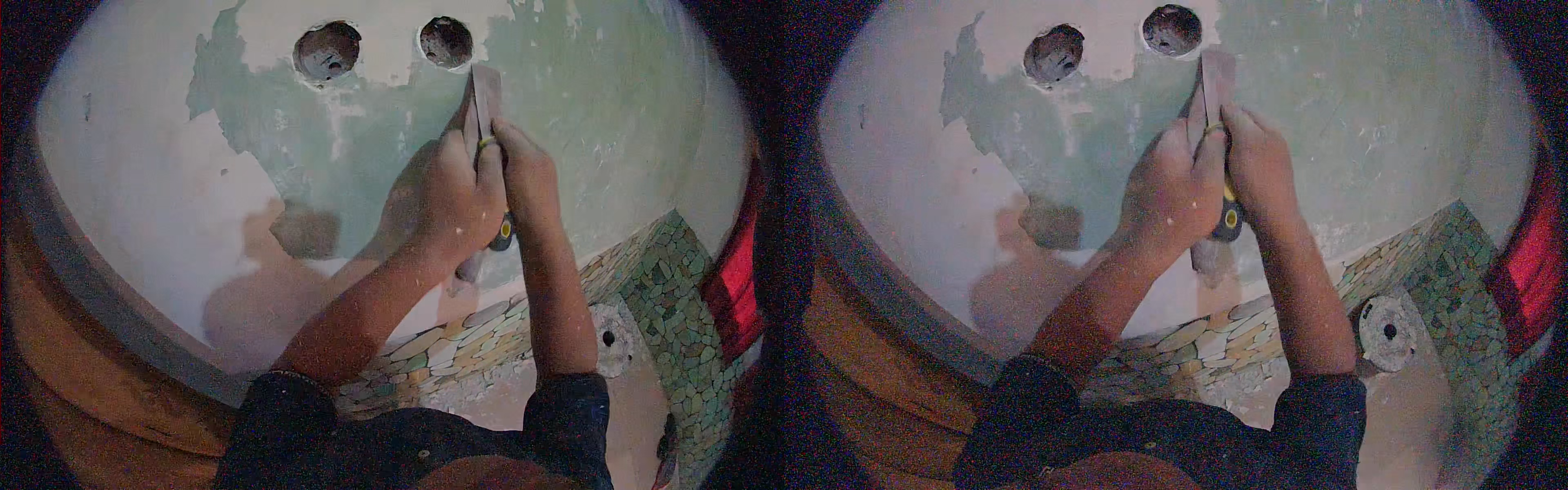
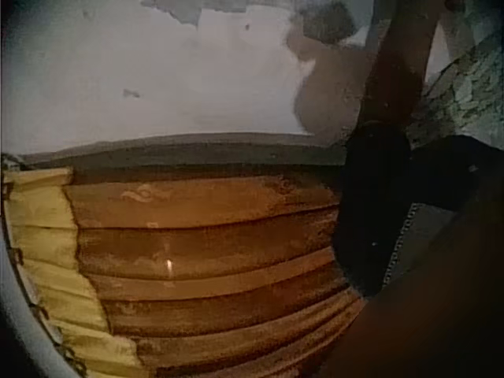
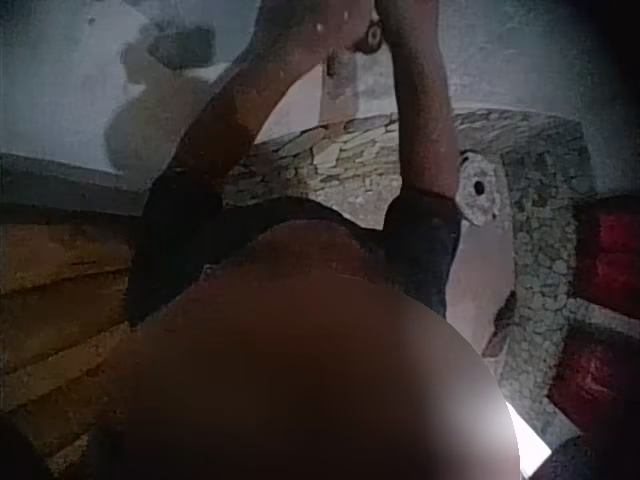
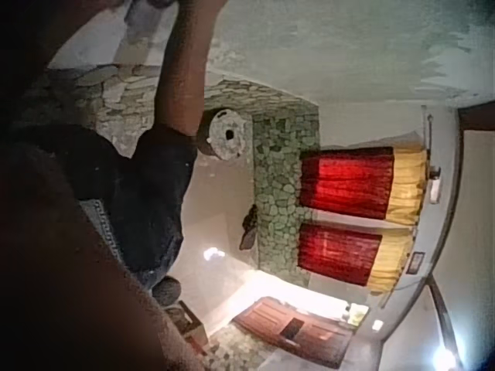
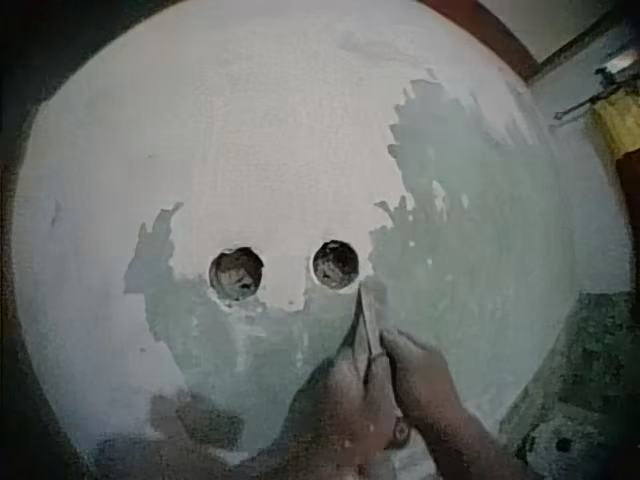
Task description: Scraping and sanding a wall surface to prepare it for painting or finishing.
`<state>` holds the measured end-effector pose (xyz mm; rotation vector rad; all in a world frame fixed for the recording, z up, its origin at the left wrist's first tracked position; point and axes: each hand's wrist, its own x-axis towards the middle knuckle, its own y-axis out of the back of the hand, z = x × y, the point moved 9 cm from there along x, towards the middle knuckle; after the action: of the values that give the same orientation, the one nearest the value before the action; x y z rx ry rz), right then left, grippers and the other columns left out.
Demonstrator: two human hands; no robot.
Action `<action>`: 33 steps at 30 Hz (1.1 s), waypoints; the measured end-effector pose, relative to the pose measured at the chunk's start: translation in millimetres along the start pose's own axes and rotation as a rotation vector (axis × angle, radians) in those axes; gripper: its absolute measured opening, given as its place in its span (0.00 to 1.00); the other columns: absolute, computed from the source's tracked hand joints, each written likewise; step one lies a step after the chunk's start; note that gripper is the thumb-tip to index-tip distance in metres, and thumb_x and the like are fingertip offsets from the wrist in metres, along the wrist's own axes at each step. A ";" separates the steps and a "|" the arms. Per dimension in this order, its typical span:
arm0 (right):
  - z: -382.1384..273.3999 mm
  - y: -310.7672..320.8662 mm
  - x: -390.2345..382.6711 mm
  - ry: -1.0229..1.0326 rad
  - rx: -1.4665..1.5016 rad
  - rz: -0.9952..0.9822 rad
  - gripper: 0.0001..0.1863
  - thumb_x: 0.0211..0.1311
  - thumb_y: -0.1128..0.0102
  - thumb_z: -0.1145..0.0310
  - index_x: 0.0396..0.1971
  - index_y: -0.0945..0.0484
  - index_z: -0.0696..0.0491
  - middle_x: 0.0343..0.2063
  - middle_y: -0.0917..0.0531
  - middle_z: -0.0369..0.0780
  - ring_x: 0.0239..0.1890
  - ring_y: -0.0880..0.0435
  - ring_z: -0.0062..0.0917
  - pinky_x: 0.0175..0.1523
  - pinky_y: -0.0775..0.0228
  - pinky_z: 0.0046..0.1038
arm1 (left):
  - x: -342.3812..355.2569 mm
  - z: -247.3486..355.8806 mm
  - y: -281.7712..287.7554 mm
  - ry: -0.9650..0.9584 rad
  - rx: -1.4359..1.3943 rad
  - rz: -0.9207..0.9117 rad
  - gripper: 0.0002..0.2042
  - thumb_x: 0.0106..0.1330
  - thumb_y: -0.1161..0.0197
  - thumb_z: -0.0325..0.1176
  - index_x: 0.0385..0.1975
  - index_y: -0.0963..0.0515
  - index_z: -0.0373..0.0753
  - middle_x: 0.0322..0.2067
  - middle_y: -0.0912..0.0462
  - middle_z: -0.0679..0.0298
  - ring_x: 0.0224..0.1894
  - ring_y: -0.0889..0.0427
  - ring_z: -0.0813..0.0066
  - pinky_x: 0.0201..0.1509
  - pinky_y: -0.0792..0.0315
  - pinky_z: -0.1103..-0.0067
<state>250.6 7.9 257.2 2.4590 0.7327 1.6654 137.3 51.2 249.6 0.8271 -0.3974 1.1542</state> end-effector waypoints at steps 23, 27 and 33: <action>0.4 13.3 54.4 0.165 -0.042 -0.280 0.20 0.58 0.43 0.68 0.51 0.25 0.57 0.43 0.18 0.52 0.44 0.18 0.49 0.48 0.25 0.41 | 7.5 3.3 -49.3 -0.161 -0.592 0.270 0.16 0.73 0.53 0.37 0.45 0.37 0.26 0.33 0.24 0.41 0.38 0.20 0.41 0.43 0.30 0.59; -1.6 15.5 41.6 0.274 -0.176 -0.311 0.19 0.59 0.45 0.68 0.51 0.24 0.56 0.45 0.18 0.51 0.45 0.17 0.48 0.50 0.24 0.39 | -8.5 7.0 -58.6 -0.238 -0.652 0.325 0.17 0.73 0.54 0.35 0.51 0.40 0.24 0.39 0.26 0.37 0.43 0.22 0.40 0.47 0.30 0.60; -5.3 22.3 44.8 0.253 -0.097 -0.281 0.19 0.65 0.48 0.65 0.51 0.23 0.59 0.44 0.17 0.51 0.45 0.17 0.39 0.52 0.27 0.34 | -8.0 0.6 -68.4 -0.219 -0.852 0.236 0.20 0.74 0.56 0.32 0.59 0.44 0.24 0.48 0.27 0.38 0.52 0.24 0.47 0.57 0.34 0.63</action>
<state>266.6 6.5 304.9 1.9936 0.9495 1.8656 197.0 34.5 219.4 0.1515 -1.0978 0.9699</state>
